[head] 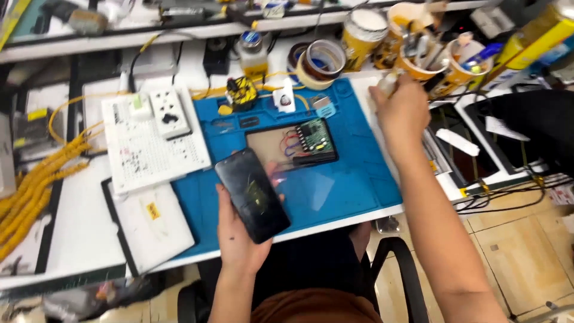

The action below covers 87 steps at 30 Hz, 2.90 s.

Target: Applying adhesive to the frame of a smartphone during a repair process.

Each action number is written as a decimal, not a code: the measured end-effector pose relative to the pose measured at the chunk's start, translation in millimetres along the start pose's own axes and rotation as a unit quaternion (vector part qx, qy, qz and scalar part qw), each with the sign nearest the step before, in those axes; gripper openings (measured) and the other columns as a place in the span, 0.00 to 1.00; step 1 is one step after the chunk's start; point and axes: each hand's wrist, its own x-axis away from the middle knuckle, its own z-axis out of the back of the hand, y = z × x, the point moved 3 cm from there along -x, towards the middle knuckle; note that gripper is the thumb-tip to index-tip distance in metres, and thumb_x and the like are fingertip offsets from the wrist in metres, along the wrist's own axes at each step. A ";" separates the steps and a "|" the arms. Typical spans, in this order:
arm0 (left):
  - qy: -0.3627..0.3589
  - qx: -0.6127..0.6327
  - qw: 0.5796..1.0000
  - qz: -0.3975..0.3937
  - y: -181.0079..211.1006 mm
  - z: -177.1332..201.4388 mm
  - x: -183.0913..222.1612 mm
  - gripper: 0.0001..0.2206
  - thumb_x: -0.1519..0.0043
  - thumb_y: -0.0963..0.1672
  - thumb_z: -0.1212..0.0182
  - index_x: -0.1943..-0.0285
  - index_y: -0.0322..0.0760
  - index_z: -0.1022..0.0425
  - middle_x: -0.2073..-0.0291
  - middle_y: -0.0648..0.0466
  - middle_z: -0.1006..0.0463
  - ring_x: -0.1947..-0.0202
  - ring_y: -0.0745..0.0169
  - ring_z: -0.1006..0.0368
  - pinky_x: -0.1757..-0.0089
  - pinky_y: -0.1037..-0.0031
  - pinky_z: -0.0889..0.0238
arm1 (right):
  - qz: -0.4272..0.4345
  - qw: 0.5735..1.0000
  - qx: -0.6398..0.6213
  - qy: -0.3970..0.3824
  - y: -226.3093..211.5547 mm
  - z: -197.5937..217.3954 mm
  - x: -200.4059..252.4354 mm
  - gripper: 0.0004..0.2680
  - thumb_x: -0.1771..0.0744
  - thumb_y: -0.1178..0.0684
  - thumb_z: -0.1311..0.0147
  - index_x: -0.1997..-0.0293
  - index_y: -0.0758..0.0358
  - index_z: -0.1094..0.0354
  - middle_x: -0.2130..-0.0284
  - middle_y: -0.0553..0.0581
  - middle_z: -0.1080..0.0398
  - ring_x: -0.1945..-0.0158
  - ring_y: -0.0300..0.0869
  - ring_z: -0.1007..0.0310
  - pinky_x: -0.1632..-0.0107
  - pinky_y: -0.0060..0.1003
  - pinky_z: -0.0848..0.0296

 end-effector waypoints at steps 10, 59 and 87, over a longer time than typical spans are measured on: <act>-0.049 -0.004 0.999 0.005 5.9 14.7 -3.5 0.34 0.24 0.59 0.60 0.12 0.44 0.42 0.24 0.36 0.29 0.40 0.53 0.23 0.43 0.61 0.26 | 0.172 0.919 -0.343 -0.091 -75.3 135.0 151.9 0.13 0.25 0.67 0.37 0.43 0.65 0.44 0.43 0.75 0.20 0.40 0.55 0.16 0.43 0.41 0.18; 0.015 -0.035 0.999 -0.028 0.5 15.2 -0.8 0.32 0.25 0.57 0.52 0.14 0.45 0.38 0.29 0.39 0.22 0.45 0.53 0.19 0.46 0.56 0.25 | 0.147 0.964 -0.222 0.025 -24.5 89.6 52.9 0.16 0.29 0.57 0.28 0.38 0.62 0.33 0.48 0.58 0.25 0.48 0.46 0.27 0.45 0.43 0.31; 0.135 -0.099 0.986 0.026 15.1 -7.9 3.2 0.34 0.33 0.66 0.50 0.31 0.48 0.18 0.41 0.43 0.13 0.49 0.46 0.15 0.52 0.57 0.20 | 0.087 0.842 -0.428 -0.318 -129.0 40.2 184.1 0.06 0.31 0.58 0.34 0.50 0.65 0.16 0.70 0.60 0.18 0.65 0.43 0.16 0.63 0.36 0.18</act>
